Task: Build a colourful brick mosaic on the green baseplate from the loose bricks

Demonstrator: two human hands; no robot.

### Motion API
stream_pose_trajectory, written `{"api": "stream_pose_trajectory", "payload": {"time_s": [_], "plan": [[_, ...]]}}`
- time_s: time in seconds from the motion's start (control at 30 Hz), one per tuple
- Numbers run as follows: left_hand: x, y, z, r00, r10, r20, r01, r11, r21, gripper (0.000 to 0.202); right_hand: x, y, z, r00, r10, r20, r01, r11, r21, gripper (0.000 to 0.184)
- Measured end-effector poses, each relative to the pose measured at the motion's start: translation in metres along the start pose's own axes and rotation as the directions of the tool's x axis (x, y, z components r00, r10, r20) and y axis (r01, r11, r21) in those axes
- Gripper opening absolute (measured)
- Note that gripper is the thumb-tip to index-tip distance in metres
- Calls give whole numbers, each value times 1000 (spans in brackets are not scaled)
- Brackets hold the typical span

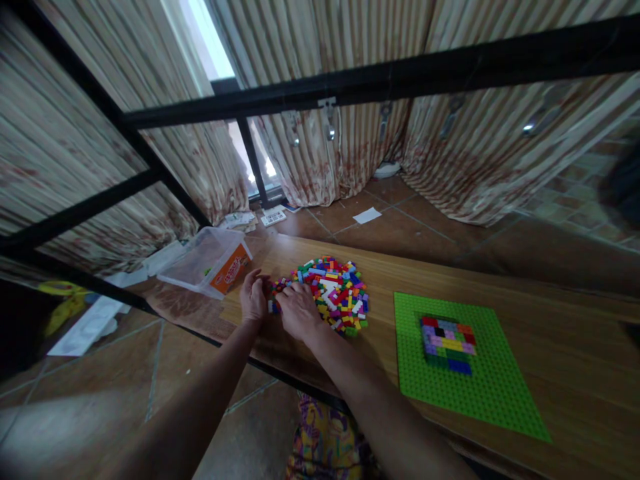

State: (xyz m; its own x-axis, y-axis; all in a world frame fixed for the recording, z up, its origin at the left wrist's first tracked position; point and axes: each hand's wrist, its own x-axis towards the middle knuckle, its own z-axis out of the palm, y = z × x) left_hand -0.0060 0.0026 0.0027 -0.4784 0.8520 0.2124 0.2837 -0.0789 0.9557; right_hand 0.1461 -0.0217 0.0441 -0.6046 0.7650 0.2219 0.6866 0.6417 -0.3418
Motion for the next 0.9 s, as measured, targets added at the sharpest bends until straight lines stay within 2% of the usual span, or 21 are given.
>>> {"api": "stream_pose_trajectory", "payload": {"time_s": [0.23, 0.47, 0.57, 0.67, 0.73, 0.77, 0.83, 0.9], "plan": [[1, 0, -2, 1000, 23, 3, -23, 999, 45, 36, 4, -1, 3, 999, -51, -10, 51, 998, 45, 16], [1, -1, -1, 1000, 15, 9, -15, 1000, 19, 38, 9, 1, 3, 992, -123, -10, 123, 991, 57, 13], [1, -2, 0, 1000, 13, 12, -14, 1000, 12, 38, 6, 4, -4, 994, -75, -78, 85, 989, 123, 21], [1, -2, -1, 999, 20, 41, -22, 998, 54, 39, -6, 10, -13, 978, 68, -200, -2, 950, 313, 33], [0, -1, -1, 995, 58, 81, -67, 991, 115, 39, -17, 16, -16, 937, 229, -265, -63, 855, 515, 35], [-1, 0, -1, 991, 85, 108, -101, 984, 146, 39, -23, 20, -15, 905, 327, -273, -86, 767, 636, 34], [-2, 2, 0, 977, 139, 159, -168, 967, 192, 39, -33, 29, -14, 825, 524, -211, -89, 490, 867, 31], [-2, 4, 1, 963, 177, 203, -221, 950, 221, 39, -41, 37, -12, 750, 656, -78, -16, 137, 990, 29]]}}
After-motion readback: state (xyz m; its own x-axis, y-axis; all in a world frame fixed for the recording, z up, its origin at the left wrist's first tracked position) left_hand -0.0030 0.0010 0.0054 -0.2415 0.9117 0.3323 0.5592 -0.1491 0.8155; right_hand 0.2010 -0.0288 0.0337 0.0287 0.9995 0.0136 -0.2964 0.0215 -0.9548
